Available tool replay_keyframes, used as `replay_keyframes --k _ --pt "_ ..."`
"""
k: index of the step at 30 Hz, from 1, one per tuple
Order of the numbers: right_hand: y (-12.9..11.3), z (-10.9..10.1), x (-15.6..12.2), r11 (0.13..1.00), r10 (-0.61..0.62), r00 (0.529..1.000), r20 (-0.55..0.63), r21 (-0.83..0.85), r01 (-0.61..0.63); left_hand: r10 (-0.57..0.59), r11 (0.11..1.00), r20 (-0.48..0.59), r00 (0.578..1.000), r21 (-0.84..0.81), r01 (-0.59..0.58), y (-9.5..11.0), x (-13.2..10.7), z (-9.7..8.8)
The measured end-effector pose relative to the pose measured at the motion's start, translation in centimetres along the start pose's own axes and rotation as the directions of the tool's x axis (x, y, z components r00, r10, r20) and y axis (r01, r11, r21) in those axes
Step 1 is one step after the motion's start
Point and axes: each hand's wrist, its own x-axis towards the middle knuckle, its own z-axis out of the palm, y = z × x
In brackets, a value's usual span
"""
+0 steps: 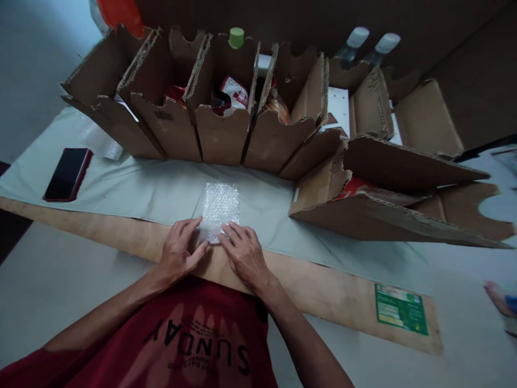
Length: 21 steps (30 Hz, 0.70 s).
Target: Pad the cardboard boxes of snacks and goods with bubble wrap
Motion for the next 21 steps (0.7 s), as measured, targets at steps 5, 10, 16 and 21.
replay_keyframes --k 5,10,16,21 --pt "1.1 -0.8 1.6 0.989 0.033 0.999 0.031 0.141 -0.037 0.207 0.977 0.123 0.971 0.021 -0.211 -0.9 0.7 -0.5" --pt "1.9 -1.9 2.5 0.963 0.224 0.970 -0.096 0.175 -0.205 0.069 0.997 0.187 0.980 -0.037 -0.064 -2.3 4.2 -0.1" --pt "2.1 -1.5 2.5 0.993 0.116 0.988 -0.106 0.015 -0.115 -0.015 0.999 0.223 0.975 0.038 0.007 -3.2 6.8 0.5" --pt "2.9 -0.7 3.4 0.996 0.092 0.995 -0.047 -0.005 -0.092 0.164 0.984 0.155 0.974 0.038 -0.172 -3.0 5.9 -0.2"
